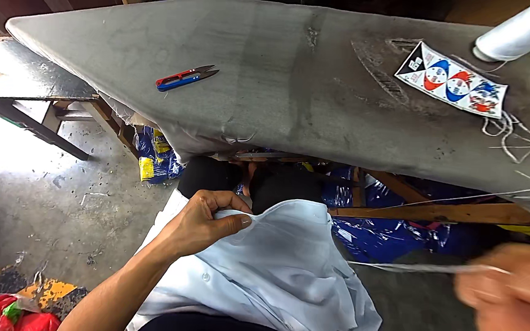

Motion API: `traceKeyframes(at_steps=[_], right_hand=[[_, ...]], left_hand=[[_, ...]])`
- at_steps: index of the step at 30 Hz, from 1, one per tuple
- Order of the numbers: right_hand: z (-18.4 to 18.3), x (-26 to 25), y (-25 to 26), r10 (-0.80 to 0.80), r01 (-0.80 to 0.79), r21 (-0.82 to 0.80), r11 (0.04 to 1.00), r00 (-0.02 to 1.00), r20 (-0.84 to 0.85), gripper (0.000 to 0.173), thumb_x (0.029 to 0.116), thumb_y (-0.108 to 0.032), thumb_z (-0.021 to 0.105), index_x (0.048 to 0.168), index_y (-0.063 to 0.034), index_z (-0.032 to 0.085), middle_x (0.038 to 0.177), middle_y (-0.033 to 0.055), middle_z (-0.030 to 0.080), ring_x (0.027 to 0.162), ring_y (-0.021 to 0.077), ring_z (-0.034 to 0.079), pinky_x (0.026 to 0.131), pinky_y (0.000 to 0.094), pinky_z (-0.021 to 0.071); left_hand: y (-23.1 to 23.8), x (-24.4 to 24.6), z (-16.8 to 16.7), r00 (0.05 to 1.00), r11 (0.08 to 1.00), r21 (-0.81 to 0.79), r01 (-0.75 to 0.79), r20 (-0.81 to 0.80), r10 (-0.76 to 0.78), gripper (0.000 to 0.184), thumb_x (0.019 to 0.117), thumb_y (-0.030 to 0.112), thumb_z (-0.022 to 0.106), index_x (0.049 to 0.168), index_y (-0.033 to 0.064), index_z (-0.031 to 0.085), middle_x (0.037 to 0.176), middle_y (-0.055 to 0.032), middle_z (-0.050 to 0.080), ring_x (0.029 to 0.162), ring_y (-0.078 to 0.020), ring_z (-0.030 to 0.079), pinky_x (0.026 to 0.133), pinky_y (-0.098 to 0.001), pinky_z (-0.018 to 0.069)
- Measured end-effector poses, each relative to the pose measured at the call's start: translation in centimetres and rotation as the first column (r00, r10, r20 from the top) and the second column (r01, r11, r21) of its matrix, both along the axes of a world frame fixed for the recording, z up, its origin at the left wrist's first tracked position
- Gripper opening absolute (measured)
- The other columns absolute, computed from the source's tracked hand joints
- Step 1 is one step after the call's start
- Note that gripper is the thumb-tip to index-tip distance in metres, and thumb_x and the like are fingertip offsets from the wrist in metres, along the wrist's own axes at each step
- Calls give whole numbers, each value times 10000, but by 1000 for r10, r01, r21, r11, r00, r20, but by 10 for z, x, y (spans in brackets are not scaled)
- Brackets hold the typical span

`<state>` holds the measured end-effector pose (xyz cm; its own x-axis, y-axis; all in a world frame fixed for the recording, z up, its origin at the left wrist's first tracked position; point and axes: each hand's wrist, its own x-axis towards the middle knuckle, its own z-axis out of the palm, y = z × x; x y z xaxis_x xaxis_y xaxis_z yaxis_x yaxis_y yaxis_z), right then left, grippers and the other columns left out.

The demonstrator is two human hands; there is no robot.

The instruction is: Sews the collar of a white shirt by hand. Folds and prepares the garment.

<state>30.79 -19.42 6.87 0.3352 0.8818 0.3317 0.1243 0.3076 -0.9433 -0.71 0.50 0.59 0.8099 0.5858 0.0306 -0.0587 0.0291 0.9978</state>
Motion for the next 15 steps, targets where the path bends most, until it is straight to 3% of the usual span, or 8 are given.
traceKeyframes(at_steps=[2,4,6,8,11,13,15], right_hand=[[-9,-26,20,-35,34,14,999,994,102,202,1021,-166,633,1219,-201,629,970,-33,715,722,93,683,597,242,583],[-17,-56,40,-2,-4,30,1000,982,189,156,1035,-173,616,1176,-203,676,966,-41,722,745,84,691,633,236,602],[-30,-75,58,67,-77,20,997,945,321,161,1046,-160,586,1113,-142,731,990,-13,719,818,73,692,709,230,610],[-43,-87,74,93,-100,-15,995,846,525,187,1029,-152,594,1089,-85,758,1036,49,712,920,84,681,799,227,587],[-58,-100,96,68,-69,-30,997,669,740,213,1015,-237,652,1062,-55,750,992,104,687,942,157,660,831,248,549],[-64,-102,108,66,-92,-12,996,605,793,186,1033,-174,611,1021,-40,739,950,114,684,913,202,667,806,276,555],[-65,-100,115,102,-149,-15,989,595,797,185,1031,-110,573,999,-42,742,954,110,698,916,206,679,816,281,560]], left_hand=[[2,0,-2,1000,1000,-9,-10,-11,10,128,996,102,639,1031,11,721,809,15,684,704,-17,616,640,-186,516],[3,-1,-2,1000,999,-40,-8,-18,8,135,1003,107,626,1032,15,720,787,26,671,672,-10,597,615,-179,500],[3,-1,-2,1000,997,-74,-11,-26,9,138,1009,112,616,1032,19,717,772,31,662,662,-12,593,606,-180,498],[5,-1,-2,1000,994,-109,-11,-28,8,142,1009,107,610,1038,16,715,774,24,669,674,-25,612,623,-196,518],[8,-1,-3,999,990,-142,-3,-42,-3,140,1011,112,609,1038,18,710,766,25,668,671,-28,615,629,-204,522],[12,0,-3,997,995,-100,9,-75,-16,135,1008,117,614,1035,18,702,766,27,656,667,-25,596,623,-199,503],[17,0,3,984,995,100,32,-177,-14,149,1002,163,637,1018,35,712,825,22,669,731,-15,607,666,-193,509]])
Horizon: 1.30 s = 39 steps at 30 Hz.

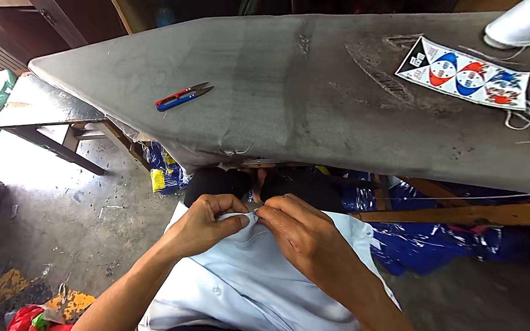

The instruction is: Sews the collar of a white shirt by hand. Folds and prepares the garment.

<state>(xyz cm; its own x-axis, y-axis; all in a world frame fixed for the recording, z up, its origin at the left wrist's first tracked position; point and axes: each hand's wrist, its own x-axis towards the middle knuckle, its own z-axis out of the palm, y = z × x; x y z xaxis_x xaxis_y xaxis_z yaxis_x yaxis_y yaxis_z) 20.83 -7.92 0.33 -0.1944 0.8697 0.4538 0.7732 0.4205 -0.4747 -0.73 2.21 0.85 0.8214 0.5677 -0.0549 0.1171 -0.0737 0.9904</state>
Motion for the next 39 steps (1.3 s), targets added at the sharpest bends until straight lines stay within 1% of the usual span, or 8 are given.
traceKeyframes(at_steps=[3,6,10,15,18,21,24,39], right_hand=[[1,11,10,79,-84,-51,995,993,-90,208,1032,-141,557,1003,-69,749,995,73,728,966,144,695,878,243,555],[4,18,17,86,-114,-141,983,978,-190,216,1025,-189,581,999,-94,773,1000,34,739,940,58,685,856,179,541],[8,19,25,82,-118,-206,971,981,-178,222,1024,-195,559,986,-129,768,962,-22,727,882,-1,658,786,155,526],[5,16,30,41,-73,-209,975,987,-152,218,1031,-199,524,986,-126,724,881,-30,671,793,7,617,719,151,506],[5,18,31,38,-94,-252,963,975,-217,218,1050,-216,510,1005,-127,703,859,-42,649,766,-7,593,704,136,490],[4,19,31,52,-144,-283,948,949,-310,198,1065,-208,500,1019,-128,675,847,-65,642,740,-31,588,678,121,499],[4,20,32,63,-191,-299,935,919,-388,196,1077,-218,496,1031,-131,666,839,-73,640,728,-32,592,658,125,502],[5,16,31,87,-210,-268,940,910,-406,191,1067,-218,514,1025,-128,677,813,-80,629,722,-49,576,647,103,473]], left_hand=[[12,-4,38,988,859,511,26,-144,56,222,997,287,649,1058,111,771,1064,7,719,1042,-70,641,933,-297,528],[49,-2,94,969,563,823,-72,-76,235,230,983,283,668,1085,98,760,1097,-32,715,1013,-126,678,882,-337,581],[138,6,112,862,400,909,112,-290,416,454,999,409,629,1325,97,681,1313,-176,620,1164,-368,590,975,-538,471],[166,13,100,831,269,941,206,-313,460,279,1046,122,481,1113,-16,714,1048,-240,665,982,-426,668,840,-578,518],[126,3,109,873,372,928,22,-199,445,286,1077,158,432,1151,9,665,981,-125,652,820,-208,646,742,-370,539],[68,-15,98,957,761,648,-38,-196,215,344,1090,253,424,1335,112,620,970,7,678,704,-74,634,582,-250,561],[33,-21,52,985,930,365,30,-169,34,397,1012,311,643,1357,115,626,995,25,685,766,-26,603,669,-213,532],[8,-3,21,991,795,604,58,-128,25,266,1034,259,627,1156,62,759,979,-36,752,915,-61,687,842,-217,549]])
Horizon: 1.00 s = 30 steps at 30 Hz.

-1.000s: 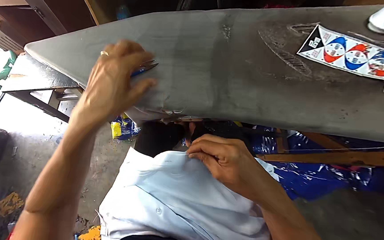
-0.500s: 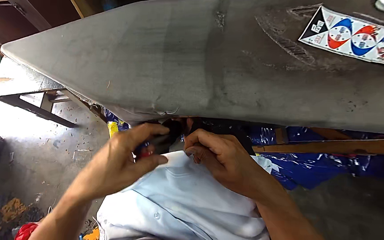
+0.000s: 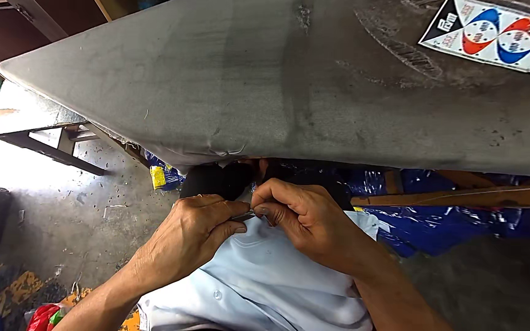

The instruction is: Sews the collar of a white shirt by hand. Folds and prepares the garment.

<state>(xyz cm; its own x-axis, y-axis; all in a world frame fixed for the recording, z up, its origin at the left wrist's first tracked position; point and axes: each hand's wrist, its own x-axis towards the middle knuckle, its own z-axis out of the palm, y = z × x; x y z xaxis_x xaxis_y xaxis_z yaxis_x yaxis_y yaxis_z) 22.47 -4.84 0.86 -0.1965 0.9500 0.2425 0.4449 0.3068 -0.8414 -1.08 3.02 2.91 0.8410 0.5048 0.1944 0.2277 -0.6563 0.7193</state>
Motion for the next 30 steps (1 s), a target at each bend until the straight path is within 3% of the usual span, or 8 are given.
traceKeyframes(at_steps=[13,17,20,23,25,27,29,30], right_hand=[[0,0,0,-4,4,11,1000,1000,2,188,1064,-214,519,1017,-128,679,810,-82,626,718,-51,570,640,102,466],[0,3,0,-34,36,13,999,995,-95,158,1049,-192,555,1023,-114,689,852,-68,663,749,-21,620,666,128,527],[7,14,-7,-103,115,54,992,976,-192,120,1021,-186,609,1012,-105,698,875,-57,683,747,23,649,661,183,578],[19,31,-25,-195,212,67,975,960,-203,141,1012,-153,588,1045,-116,720,927,-40,696,749,64,669,650,222,604],[23,42,-42,-236,253,74,965,954,-185,158,1025,-160,584,1073,-111,726,990,-22,714,796,86,691,686,238,618],[23,53,-61,-274,292,74,954,943,-189,183,1029,-175,592,1106,-93,737,1020,-1,729,822,94,698,710,241,611],[27,59,-77,-330,348,55,936,921,-208,245,1018,-183,622,1246,-119,687,1000,4,736,803,98,700,704,235,604],[31,62,-83,-358,374,35,927,907,-220,361,1005,-181,646,1364,-164,614,985,-3,739,789,102,707,698,232,608]], left_hand=[[0,4,1,1000,1000,-21,19,2,-19,249,1038,237,620,1127,55,764,975,-32,754,920,-49,689,849,-206,550],[4,3,9,999,1000,-31,-5,33,6,258,1040,241,617,1159,57,755,1009,-19,751,918,-36,687,840,-212,568],[32,-4,45,991,977,165,-132,54,125,306,1032,260,618,1270,87,703,1052,20,719,870,-19,661,753,-215,576],[84,-10,70,946,835,450,-316,79,316,377,1041,294,609,1311,36,660,1105,-109,712,921,-110,681,819,-281,569],[123,-9,70,897,749,529,-399,56,439,380,1038,340,596,1280,58,677,1096,-154,688,927,-191,665,824,-344,541],[149,-6,65,860,729,551,-406,-38,508,374,1031,335,585,1267,63,687,1135,-209,647,1021,-329,637,894,-476,503],[157,-3,61,828,718,561,-412,-99,553,454,1026,394,581,1346,79,647,1272,-239,606,1193,-420,567,1009,-550,436],[152,-3,63,819,705,569,-423,-93,566,530,1014,420,593,1424,84,591,1369,-255,559,1270,-452,514,1059,-579,401]])
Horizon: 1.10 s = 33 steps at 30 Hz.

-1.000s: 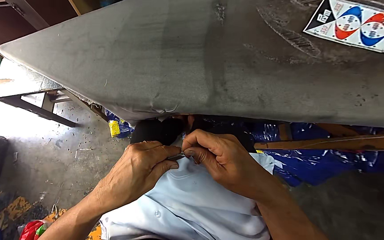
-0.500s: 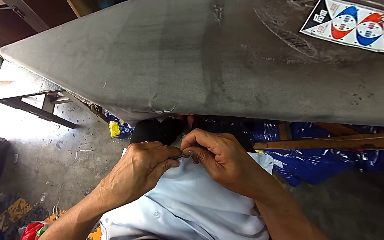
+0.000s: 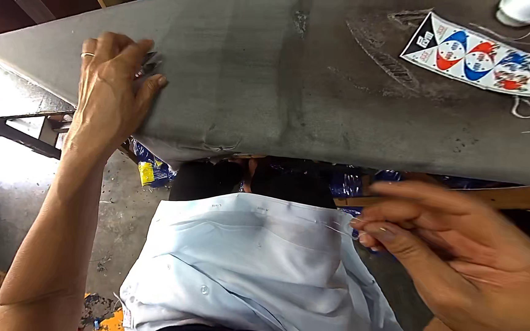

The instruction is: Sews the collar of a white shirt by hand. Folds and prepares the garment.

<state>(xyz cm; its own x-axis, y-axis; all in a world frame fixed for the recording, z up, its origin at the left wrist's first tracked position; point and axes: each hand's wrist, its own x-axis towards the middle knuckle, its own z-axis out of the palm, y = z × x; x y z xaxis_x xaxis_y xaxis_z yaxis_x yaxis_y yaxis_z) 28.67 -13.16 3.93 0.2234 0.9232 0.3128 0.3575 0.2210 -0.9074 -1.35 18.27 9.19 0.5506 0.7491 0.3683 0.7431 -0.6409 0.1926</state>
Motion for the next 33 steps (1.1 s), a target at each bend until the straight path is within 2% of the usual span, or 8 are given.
traceKeyframes(at_steps=[3,7,10,14,21,24,28,33], right_hand=[[9,6,-12,-57,56,-9,998,997,-59,515,973,-157,694,1459,-191,528,958,6,752,750,123,722,665,230,620],[3,3,-8,28,-21,42,999,985,-172,173,990,-135,683,1159,-102,699,948,-4,754,740,89,715,650,221,619],[-1,-8,1,92,-79,63,995,965,-247,118,996,-93,663,1101,-62,706,930,12,750,735,79,707,644,216,609],[-1,-24,6,132,-115,73,991,944,-302,108,985,-29,656,1081,2,693,914,36,737,725,83,697,633,224,605],[-3,-34,8,145,-111,125,986,938,-314,97,996,-56,652,1053,0,709,1013,75,728,800,118,707,692,255,618],[-6,-28,5,115,-55,158,986,910,-399,97,991,-101,668,1038,-47,733,1167,104,698,824,116,688,690,246,597],[-2,-16,-4,148,-54,170,984,777,-612,81,1014,-143,634,1049,-97,692,1061,105,720,677,75,658,589,201,557],[9,3,-21,28,50,130,990,842,-539,113,1020,-229,633,1099,-170,689,858,-9,672,635,56,633,563,187,557]], left_hand=[[-49,-2,4,988,992,123,36,147,-54,546,1020,376,615,1452,51,537,1436,-249,514,1303,-411,507,1071,-547,418],[-140,19,-24,760,868,-16,496,491,-425,159,997,190,638,1050,74,732,1075,-31,703,1040,-126,646,887,-328,544],[-164,47,-52,639,642,-298,706,659,-397,199,1009,193,635,1092,54,752,1097,-34,729,998,-100,676,844,-273,584],[-173,70,-59,553,492,-371,787,777,-299,337,948,271,753,1165,17,704,1138,-60,709,963,-103,666,778,-253,569],[-191,75,-56,598,590,-324,740,717,-356,180,1011,206,658,970,47,733,877,5,705,798,-30,629,745,-202,529],[-193,59,-56,570,529,-317,787,702,-427,178,1024,182,620,970,38,709,871,-17,678,812,-54,614,747,-219,517],[-180,21,-60,560,387,-414,824,486,-671,225,1039,230,581,948,72,712,888,-31,692,871,-115,646,806,-280,536],[-162,-20,-54,702,610,-443,657,63,-710,330,994,412,584,1000,122,740,934,-44,723,900,-225,699,783,-431,584]])
